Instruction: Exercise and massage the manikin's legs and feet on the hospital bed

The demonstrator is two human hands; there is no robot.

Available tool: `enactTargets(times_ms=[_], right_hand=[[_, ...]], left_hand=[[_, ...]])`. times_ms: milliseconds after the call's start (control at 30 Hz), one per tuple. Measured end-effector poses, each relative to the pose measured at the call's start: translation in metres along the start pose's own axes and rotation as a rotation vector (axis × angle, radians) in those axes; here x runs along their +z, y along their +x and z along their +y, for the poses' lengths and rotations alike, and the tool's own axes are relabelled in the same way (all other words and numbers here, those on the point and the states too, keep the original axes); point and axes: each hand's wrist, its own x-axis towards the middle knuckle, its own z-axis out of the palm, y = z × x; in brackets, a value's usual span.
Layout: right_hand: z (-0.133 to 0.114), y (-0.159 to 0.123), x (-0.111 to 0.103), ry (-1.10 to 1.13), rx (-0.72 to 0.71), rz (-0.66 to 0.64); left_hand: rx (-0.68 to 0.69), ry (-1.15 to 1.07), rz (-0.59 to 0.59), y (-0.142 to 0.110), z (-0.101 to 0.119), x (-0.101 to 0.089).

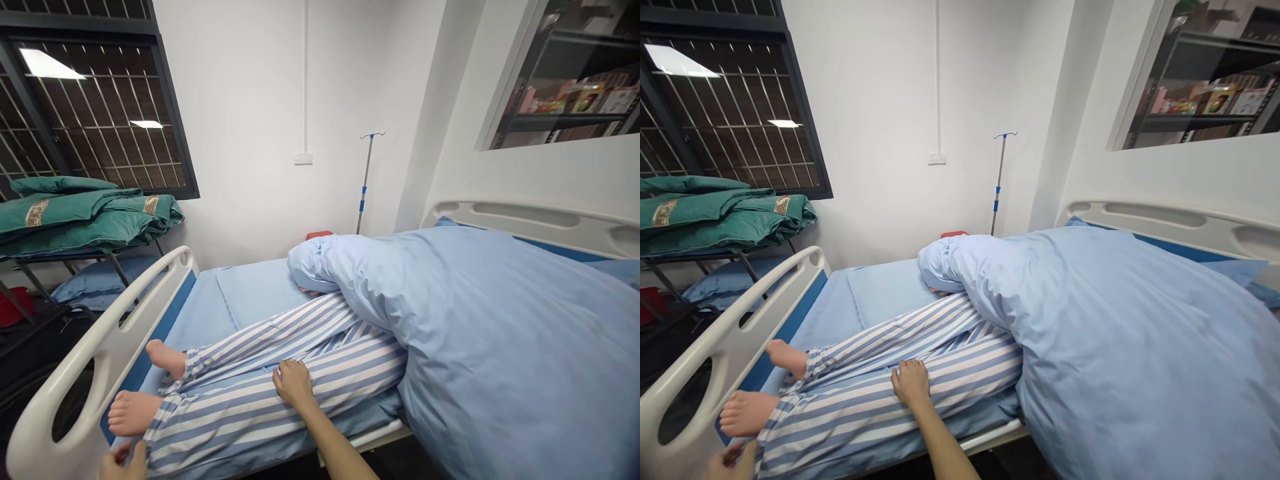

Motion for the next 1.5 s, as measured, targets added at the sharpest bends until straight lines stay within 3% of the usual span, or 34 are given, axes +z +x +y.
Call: enactTargets(times_ms=[100,267,367,467,567,733,900,1167,1400,1500], right_hand=[[0.001,0.000,0.000,-0.004,0.000,-0.003],[0.000,0.000,0.001,-0.022,-0.001,0.004],[-0.001,0.000,0.001,-0.028,0.000,0.009],[-0.001,0.000,0.001,-0.032,-0.003,0.012],[0.000,0.000,0.003,-0.035,-0.003,0.003],[0.002,0.001,0.009,-0.036,-0.008,0.000],[0.002,0.002,0.010,-0.045,-0.014,-0.016],[0.000,0.002,0.009,-0.048,-0.043,-0.064],[-0.041,0.010,-0.007,0.118,-0.113,-0.040],[-0.064,0.011,-0.001,0.209,-0.172,-0.028]], left_hand=[[0.083,-0.039,-0.069,-0.019,0.030,0.010],[0.250,-0.160,-0.259,-0.046,0.099,0.025],[0.311,-0.183,-0.364,-0.049,0.129,0.036],[0.378,-0.207,-0.379,-0.041,0.144,0.053],[0.408,-0.156,-0.394,-0.028,0.143,0.071],[0.463,0.150,-0.396,-0.022,0.128,0.089],[0.500,0.342,-0.361,-0.026,0.123,0.093],[0.490,0.356,-0.406,-0.020,0.118,0.083],[0.498,0.382,-0.454,-0.012,0.118,0.080],[0.514,0.401,-0.476,-0.007,0.115,0.079]])
